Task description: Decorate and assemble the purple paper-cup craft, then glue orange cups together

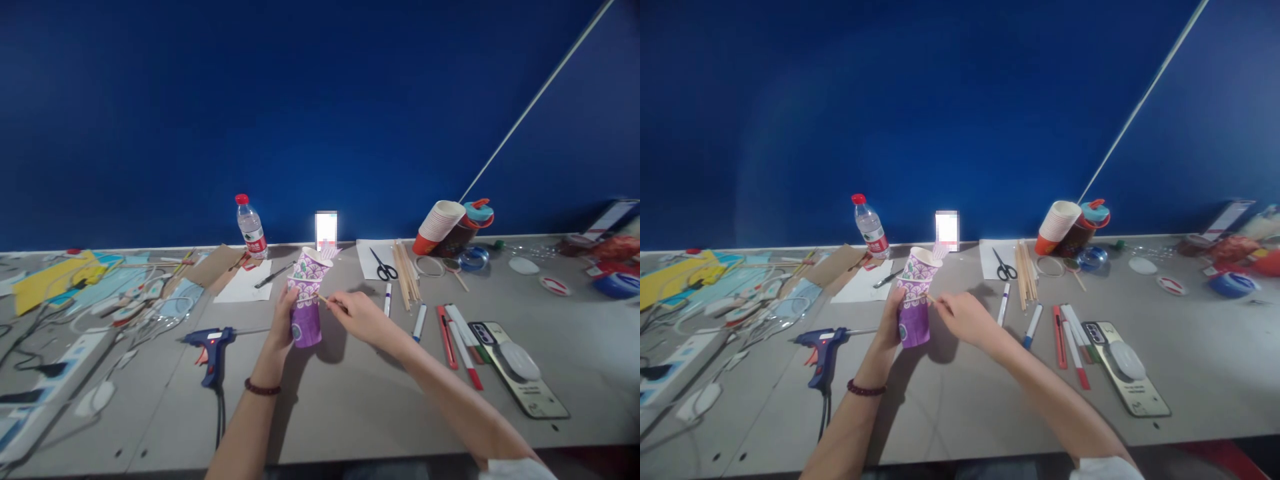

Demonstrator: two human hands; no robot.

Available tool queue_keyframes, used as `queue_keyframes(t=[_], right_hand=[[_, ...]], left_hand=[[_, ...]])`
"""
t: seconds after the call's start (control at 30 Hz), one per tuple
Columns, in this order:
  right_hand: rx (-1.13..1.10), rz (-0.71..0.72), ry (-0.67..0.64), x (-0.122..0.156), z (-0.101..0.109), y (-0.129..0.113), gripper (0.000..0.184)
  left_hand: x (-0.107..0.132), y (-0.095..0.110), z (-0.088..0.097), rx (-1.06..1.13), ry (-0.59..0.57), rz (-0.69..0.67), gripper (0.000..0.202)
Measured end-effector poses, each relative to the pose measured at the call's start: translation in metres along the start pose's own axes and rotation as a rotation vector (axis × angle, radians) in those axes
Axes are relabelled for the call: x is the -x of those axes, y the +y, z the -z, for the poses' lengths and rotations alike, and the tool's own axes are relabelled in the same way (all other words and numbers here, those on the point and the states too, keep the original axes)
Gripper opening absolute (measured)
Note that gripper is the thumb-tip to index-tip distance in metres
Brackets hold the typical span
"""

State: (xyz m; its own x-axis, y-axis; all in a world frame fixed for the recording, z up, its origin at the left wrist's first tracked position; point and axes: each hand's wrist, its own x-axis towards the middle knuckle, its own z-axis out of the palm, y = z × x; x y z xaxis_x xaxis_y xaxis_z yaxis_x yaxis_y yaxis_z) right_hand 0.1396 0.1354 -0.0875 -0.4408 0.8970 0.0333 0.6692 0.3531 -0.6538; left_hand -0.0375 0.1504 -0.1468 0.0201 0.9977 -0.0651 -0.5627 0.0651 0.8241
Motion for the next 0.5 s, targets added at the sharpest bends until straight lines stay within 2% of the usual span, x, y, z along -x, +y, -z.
queue_keyframes(t=[0.13,0.27,0.37,0.5], right_hand=[[-0.075,-0.047,0.012,0.001,0.000,-0.002,0.028],[-0.130,-0.053,-0.055,0.003,0.006,-0.005,0.021],[-0.100,-0.026,-0.074,0.005,0.008,-0.006,0.020],[-0.032,-0.013,-0.091,0.007,0.011,-0.009,0.025]], left_hand=[[-0.001,0.001,0.002,-0.033,-0.029,-0.014,0.049],[-0.001,0.003,0.004,-0.035,0.001,-0.004,0.044],[-0.001,0.002,0.003,-0.013,0.032,0.011,0.042],[-0.001,0.001,0.002,0.006,0.045,-0.033,0.041]])
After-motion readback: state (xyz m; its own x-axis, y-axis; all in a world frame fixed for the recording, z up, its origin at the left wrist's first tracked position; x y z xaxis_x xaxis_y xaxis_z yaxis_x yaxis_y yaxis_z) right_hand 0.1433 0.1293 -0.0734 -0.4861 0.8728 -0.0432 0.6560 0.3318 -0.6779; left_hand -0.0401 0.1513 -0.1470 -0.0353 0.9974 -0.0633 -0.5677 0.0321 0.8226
